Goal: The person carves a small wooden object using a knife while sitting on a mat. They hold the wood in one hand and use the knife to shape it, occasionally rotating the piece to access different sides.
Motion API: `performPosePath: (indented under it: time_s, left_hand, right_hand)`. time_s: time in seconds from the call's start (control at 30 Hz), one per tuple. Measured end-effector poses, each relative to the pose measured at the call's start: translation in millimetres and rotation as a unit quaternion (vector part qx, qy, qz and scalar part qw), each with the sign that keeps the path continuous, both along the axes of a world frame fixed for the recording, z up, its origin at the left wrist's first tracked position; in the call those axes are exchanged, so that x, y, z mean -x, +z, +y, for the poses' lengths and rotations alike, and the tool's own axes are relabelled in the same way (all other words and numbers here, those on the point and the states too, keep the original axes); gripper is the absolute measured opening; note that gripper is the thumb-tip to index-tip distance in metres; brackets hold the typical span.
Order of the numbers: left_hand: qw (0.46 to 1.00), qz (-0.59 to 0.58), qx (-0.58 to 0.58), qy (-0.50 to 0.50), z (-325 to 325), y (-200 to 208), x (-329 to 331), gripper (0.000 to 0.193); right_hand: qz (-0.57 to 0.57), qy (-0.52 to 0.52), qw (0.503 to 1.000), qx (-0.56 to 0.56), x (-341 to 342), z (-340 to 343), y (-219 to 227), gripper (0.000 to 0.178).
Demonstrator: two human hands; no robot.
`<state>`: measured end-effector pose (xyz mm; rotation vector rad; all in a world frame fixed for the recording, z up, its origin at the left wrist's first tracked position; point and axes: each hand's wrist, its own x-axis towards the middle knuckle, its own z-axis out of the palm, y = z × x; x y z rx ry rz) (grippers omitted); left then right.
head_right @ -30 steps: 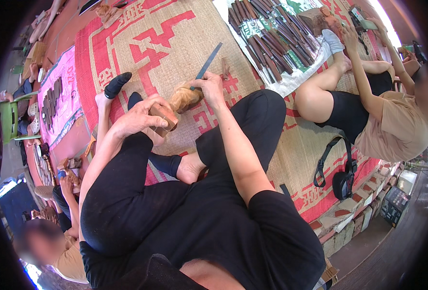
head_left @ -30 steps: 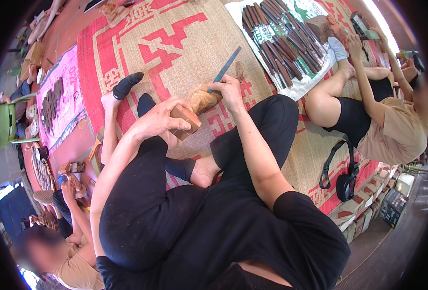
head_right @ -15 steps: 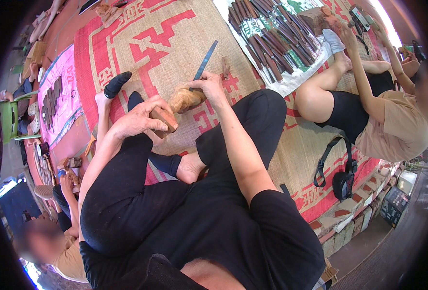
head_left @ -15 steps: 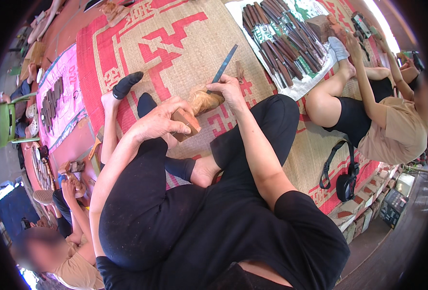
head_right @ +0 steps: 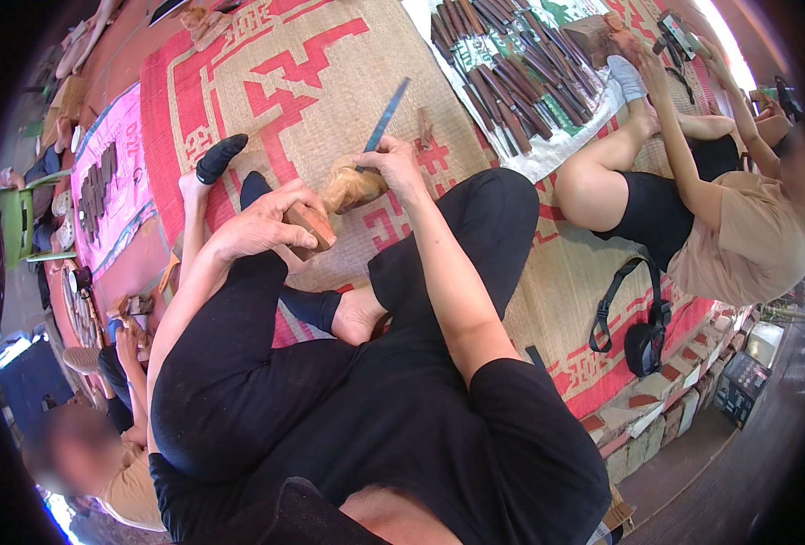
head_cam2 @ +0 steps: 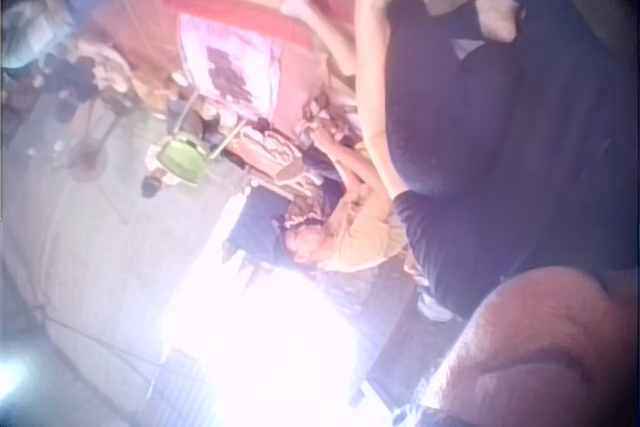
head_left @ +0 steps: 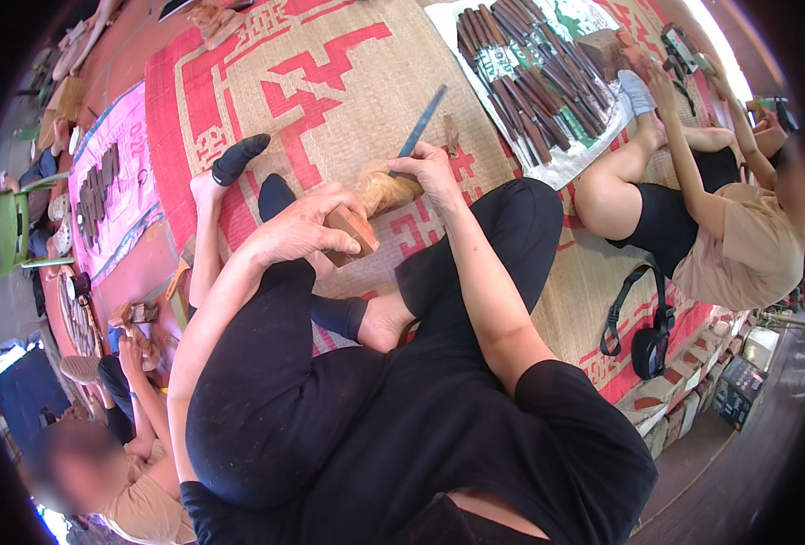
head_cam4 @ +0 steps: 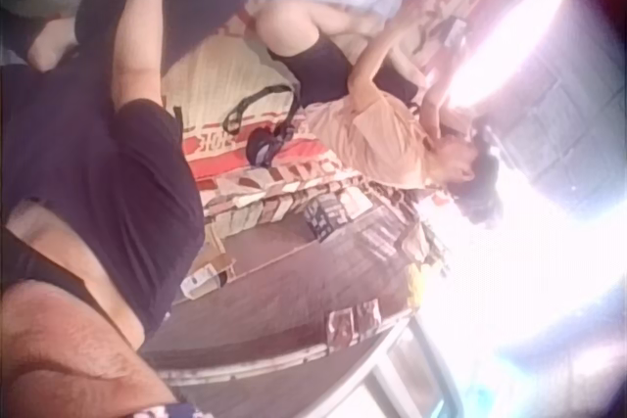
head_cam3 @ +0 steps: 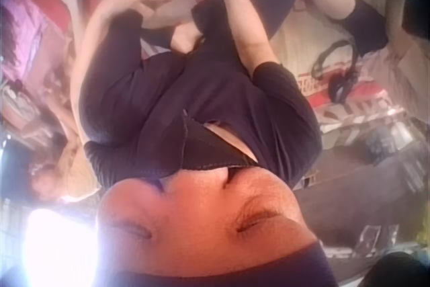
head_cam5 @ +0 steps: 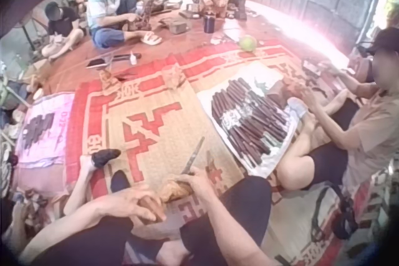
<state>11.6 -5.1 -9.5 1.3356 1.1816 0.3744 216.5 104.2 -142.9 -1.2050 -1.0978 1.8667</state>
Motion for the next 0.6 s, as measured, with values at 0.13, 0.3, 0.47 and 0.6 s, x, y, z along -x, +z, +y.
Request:
performPosePath:
  time_s: [0.13, 0.3, 0.47, 0.6]
  left_hand:
    - [1.000, 0.007, -0.001, 0.001, -0.9, 2.3, 1.8, 0.040]
    - [0.998, 0.042, -0.028, -0.038, 0.2, 4.6, 1.1, 0.039]
    - [1.000, 0.012, 0.001, -0.004, -0.6, 2.9, -0.2, 0.038]
    - [1.000, 0.022, -0.010, -0.018, -0.9, 2.0, 2.2, 0.041]
  right_hand:
    - [-0.055, -0.031, 0.997, -0.049, 6.2, -1.8, 8.2, 0.011]
    - [0.007, -0.099, 0.995, 0.020, -13.4, 16.1, -5.3, 0.005]
    - [0.018, -0.001, 1.000, -0.011, 0.5, -3.0, 7.5, 0.009]
    - [-0.053, 0.005, 0.998, -0.033, 3.6, -3.9, 6.1, 0.013]
